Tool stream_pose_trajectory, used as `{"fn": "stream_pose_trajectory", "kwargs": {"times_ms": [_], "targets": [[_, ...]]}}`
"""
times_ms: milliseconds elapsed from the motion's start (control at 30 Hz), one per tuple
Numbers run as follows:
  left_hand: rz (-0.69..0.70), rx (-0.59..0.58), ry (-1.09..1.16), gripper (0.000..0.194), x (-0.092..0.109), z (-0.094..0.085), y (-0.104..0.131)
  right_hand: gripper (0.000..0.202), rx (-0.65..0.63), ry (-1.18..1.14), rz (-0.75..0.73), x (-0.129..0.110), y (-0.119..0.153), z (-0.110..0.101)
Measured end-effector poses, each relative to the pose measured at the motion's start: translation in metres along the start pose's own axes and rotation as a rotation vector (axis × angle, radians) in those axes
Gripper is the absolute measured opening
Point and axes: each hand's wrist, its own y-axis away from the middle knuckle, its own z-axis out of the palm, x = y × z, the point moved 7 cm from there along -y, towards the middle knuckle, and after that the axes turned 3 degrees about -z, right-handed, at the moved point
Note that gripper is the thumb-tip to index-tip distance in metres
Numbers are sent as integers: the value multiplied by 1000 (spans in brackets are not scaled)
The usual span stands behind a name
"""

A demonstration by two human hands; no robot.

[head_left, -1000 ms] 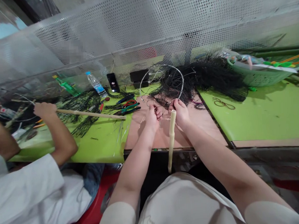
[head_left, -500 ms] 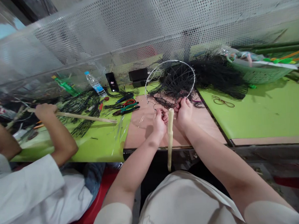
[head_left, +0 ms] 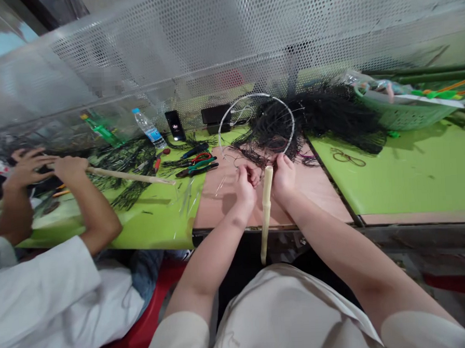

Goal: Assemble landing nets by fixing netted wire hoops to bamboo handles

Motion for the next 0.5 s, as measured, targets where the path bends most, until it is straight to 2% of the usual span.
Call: {"fn": "stream_pose_trajectory", "kwargs": {"times_ms": [100, 200, 267, 367, 500], "targets": [[-33, -36, -80, 44, -11, 4, 11, 44, 42, -20, -26, -6, -5, -3], [-53, 28, -103, 45, -15, 0, 9, 46, 27, -8, -14, -9, -4, -2], [-48, 68, -83, 44, -12, -5, 2, 46, -11, 16, 6, -9, 1, 0], [-19, 68, -25, 41, -3, -10, -9, 43, -74, 47, 41, -8, 9, 4], [30, 87, 52, 30, 7, -16, -16, 37, -119, 35, 69, -6, 15, 9]]}}
